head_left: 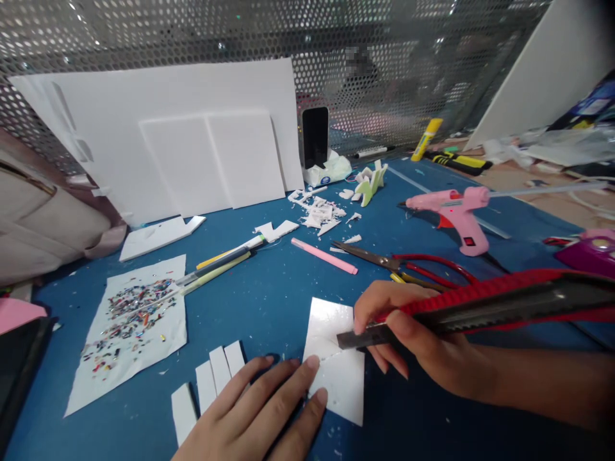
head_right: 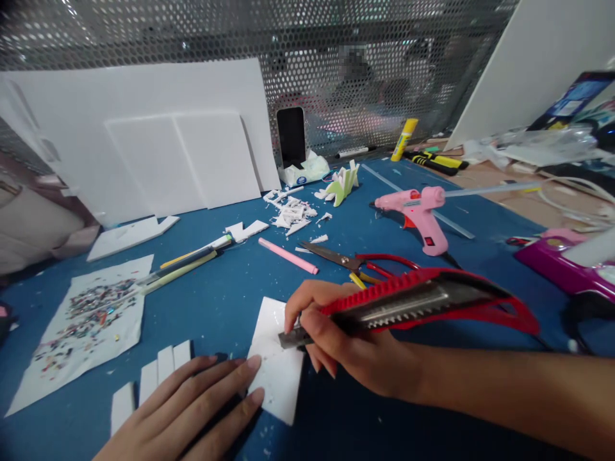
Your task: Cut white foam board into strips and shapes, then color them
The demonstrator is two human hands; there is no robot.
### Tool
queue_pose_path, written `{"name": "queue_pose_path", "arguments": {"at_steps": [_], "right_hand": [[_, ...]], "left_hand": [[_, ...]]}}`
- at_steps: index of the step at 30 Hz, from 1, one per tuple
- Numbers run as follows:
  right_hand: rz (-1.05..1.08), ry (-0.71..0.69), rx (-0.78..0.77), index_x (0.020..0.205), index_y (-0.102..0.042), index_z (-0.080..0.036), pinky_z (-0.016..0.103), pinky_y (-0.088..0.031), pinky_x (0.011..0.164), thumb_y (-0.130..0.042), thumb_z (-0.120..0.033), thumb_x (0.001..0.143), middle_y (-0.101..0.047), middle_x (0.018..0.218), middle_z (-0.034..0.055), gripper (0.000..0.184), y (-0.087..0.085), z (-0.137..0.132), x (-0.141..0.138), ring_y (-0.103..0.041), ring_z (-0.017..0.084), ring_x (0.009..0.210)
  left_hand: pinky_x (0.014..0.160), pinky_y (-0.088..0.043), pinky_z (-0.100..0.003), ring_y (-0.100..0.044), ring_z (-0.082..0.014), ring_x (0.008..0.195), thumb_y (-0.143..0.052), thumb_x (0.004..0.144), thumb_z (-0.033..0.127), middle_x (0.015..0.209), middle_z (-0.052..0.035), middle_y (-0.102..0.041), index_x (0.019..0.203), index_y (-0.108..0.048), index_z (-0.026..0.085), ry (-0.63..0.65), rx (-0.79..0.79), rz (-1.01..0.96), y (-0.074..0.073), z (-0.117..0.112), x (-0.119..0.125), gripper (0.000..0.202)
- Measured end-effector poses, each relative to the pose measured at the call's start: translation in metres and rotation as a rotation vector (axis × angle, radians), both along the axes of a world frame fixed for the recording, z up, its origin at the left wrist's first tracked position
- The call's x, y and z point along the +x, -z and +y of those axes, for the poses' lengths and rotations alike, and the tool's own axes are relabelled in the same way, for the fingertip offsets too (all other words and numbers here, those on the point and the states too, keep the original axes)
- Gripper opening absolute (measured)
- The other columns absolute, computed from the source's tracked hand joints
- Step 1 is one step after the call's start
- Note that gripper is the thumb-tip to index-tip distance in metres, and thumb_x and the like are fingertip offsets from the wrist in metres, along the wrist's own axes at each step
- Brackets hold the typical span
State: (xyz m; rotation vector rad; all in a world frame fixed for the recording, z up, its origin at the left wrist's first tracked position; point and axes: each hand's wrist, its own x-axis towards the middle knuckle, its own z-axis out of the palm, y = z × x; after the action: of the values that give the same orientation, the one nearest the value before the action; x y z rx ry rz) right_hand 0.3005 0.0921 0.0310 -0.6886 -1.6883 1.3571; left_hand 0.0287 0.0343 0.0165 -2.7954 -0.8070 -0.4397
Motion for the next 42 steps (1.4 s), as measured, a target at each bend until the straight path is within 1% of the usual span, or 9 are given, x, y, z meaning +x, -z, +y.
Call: {"name": "queue_pose_path", "arguments": {"at_steps": [4,9,12,15,17,23,28,34,42], "right_hand": [[0.097,0.028,0.004,0.094,-0.062,-0.016,0.017,-0.04,0.044,-0.048,-0.051,0.101,-0.046,0.049,-0.0082,0.038,0.001,0.001,0.0,-0.047,0.007,0.039],[0.007,-0.001,0.172,0.106,-0.061,-0.015,0.024,-0.049,0.057,-0.048,-0.047,0.102,-0.06,0.066,-0.0012,0.034,-0.004,-0.002,0.0,-0.063,0.012,0.058],[-0.011,0.01,0.325,0.103,-0.064,-0.015,0.026,-0.051,0.06,-0.048,-0.045,0.101,-0.063,0.065,0.0005,0.034,-0.006,-0.003,-0.004,-0.067,0.014,0.062],[-0.042,0.005,0.464,0.1,-0.066,-0.014,0.027,-0.051,0.06,-0.048,-0.045,0.1,-0.067,0.067,0.0032,0.036,-0.004,-0.003,-0.009,-0.065,0.014,0.06],[-0.021,-0.022,0.5,0.104,-0.066,-0.013,0.028,-0.052,0.061,-0.047,-0.045,0.101,-0.068,0.069,0.004,0.037,-0.003,-0.003,-0.009,-0.067,0.015,0.063],[0.15,0.02,0.627,0.112,-0.063,-0.018,0.026,-0.053,0.068,-0.057,-0.042,0.1,-0.07,0.077,0.0023,0.027,0.002,0.001,-0.005,-0.069,0.014,0.07],[-0.033,0.163,0.263,0.105,-0.058,-0.022,0.025,-0.052,0.073,-0.071,-0.028,0.09,-0.065,0.1,0.0022,0.02,0.004,0.004,-0.01,-0.064,0.014,0.088],[-0.186,-0.017,-0.197,0.102,-0.059,-0.018,0.019,-0.047,0.052,-0.076,-0.034,0.085,-0.065,0.076,-0.0022,0.029,-0.004,-0.003,-0.017,-0.063,0.012,0.063],[-0.138,-0.057,-0.322,0.091,-0.062,-0.014,0.023,-0.055,0.056,-0.073,-0.036,0.085,-0.069,0.079,0.0028,0.025,-0.009,-0.006,-0.02,-0.069,0.014,0.062]], "left_hand": [[0.122,-0.022,-0.037,-0.056,-0.0173,0.127,-0.047,0.103,0.021,0.143,-0.0029,-0.057,0.137,-0.057,0.023,0.031,0.013,-0.077,-0.003,0.003,-0.002,0.036],[0.11,-0.04,-0.028,-0.061,-0.015,0.113,-0.053,0.095,0.026,0.121,-0.0046,-0.067,0.125,-0.058,0.018,-0.178,-0.153,-0.427,-0.026,0.011,-0.007,0.032],[0.087,-0.054,-0.027,-0.064,-0.0183,0.108,-0.059,0.093,0.037,0.121,-0.0069,-0.065,0.133,-0.049,0.022,-0.369,-0.487,-0.541,-0.041,0.024,-0.003,0.044],[0.067,-0.054,-0.023,-0.065,-0.0128,0.076,-0.061,0.091,0.039,0.091,-0.0014,-0.069,0.124,-0.051,0.021,-0.285,-1.083,-0.748,-0.048,0.041,0.009,0.039],[0.057,-0.047,-0.019,-0.058,-0.009,0.062,-0.067,0.088,0.04,0.079,-0.0001,-0.066,0.103,-0.062,0.017,-0.3,-1.298,-0.791,-0.049,0.051,0.015,0.028],[0.063,-0.043,-0.017,-0.054,-0.0059,0.065,-0.069,0.089,0.036,0.076,0.0016,-0.064,0.091,-0.065,0.015,-0.416,-1.261,-0.929,-0.045,0.059,0.014,0.021],[0.067,-0.048,-0.019,-0.057,-0.0084,0.071,-0.072,0.087,0.037,0.084,-0.0007,-0.068,0.1,-0.069,0.017,-0.42,-1.293,-0.988,-0.041,0.047,0.018,0.025],[0.07,-0.051,-0.023,-0.063,-0.0124,0.071,-0.08,0.077,0.039,0.083,-0.0043,-0.072,0.096,-0.072,0.015,-0.394,-1.399,-1.012,-0.03,0.042,0.032,0.031],[0.076,-0.055,-0.029,-0.071,-0.0193,0.079,-0.084,0.072,0.038,0.086,-0.008,-0.076,0.095,-0.075,0.015,-0.354,-1.51,-1.015,-0.027,0.044,0.032,0.032]]}}
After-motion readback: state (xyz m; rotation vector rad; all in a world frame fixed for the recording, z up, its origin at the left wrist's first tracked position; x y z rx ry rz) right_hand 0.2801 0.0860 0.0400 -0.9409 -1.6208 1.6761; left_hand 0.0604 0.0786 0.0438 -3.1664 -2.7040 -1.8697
